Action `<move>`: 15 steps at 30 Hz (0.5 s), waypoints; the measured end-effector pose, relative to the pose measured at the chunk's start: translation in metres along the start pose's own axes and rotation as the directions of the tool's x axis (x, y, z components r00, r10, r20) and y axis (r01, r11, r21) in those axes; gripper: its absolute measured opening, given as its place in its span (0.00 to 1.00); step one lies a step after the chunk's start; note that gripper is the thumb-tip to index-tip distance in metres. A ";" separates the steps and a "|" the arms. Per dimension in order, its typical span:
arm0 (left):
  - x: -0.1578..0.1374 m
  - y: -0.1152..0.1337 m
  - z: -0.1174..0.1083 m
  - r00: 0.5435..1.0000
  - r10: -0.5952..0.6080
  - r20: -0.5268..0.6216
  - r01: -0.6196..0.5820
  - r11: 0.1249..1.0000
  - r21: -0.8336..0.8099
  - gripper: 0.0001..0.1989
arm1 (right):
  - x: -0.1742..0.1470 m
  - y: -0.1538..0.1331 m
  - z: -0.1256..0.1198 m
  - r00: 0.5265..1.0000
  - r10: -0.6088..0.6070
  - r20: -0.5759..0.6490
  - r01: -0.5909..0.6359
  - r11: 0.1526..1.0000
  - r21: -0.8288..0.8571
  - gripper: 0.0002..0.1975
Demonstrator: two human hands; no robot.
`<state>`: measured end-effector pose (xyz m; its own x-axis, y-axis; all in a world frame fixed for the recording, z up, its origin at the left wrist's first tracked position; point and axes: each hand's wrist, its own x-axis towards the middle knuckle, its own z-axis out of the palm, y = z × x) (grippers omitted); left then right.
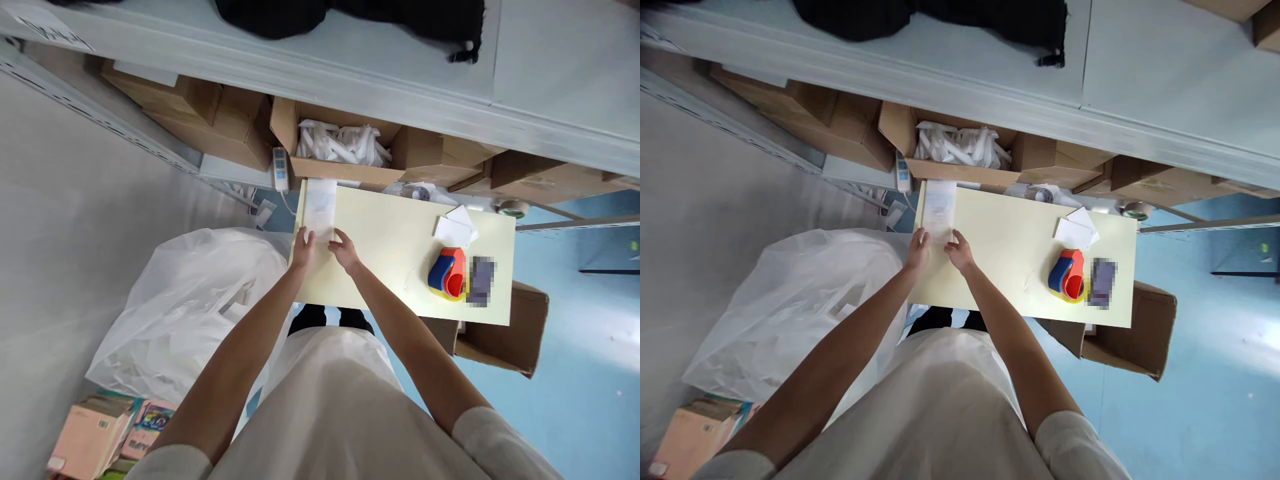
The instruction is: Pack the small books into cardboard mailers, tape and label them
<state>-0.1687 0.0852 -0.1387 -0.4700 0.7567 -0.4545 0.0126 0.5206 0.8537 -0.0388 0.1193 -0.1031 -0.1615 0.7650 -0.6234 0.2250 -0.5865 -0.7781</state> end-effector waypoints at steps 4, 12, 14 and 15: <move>-0.036 0.010 -0.002 0.996 0.057 0.071 -0.064 0.994 0.092 0.25 | -0.032 0.012 -0.027 0.999 0.043 -0.011 -0.044 0.999 -0.028 0.34; -0.146 -0.008 -0.007 0.914 -0.055 0.403 0.057 0.998 0.006 0.22 | -0.106 0.066 -0.096 0.991 0.021 -0.129 -0.027 0.999 -0.046 0.23; -0.170 -0.016 -0.011 0.917 -0.095 0.387 0.094 0.995 0.022 0.21 | -0.117 0.075 -0.109 0.995 0.001 -0.103 -0.009 0.997 -0.082 0.22; -0.181 -0.020 -0.013 0.926 -0.112 0.359 0.107 0.994 0.034 0.21 | -0.121 0.078 -0.114 0.997 -0.010 -0.074 0.003 0.995 -0.097 0.21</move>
<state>-0.0956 -0.0675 -0.0696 -0.1196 0.7848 -0.6081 -0.0080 0.6117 0.7910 0.1077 0.0113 -0.0795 -0.0920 0.7887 -0.6079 0.3170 -0.5555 -0.7687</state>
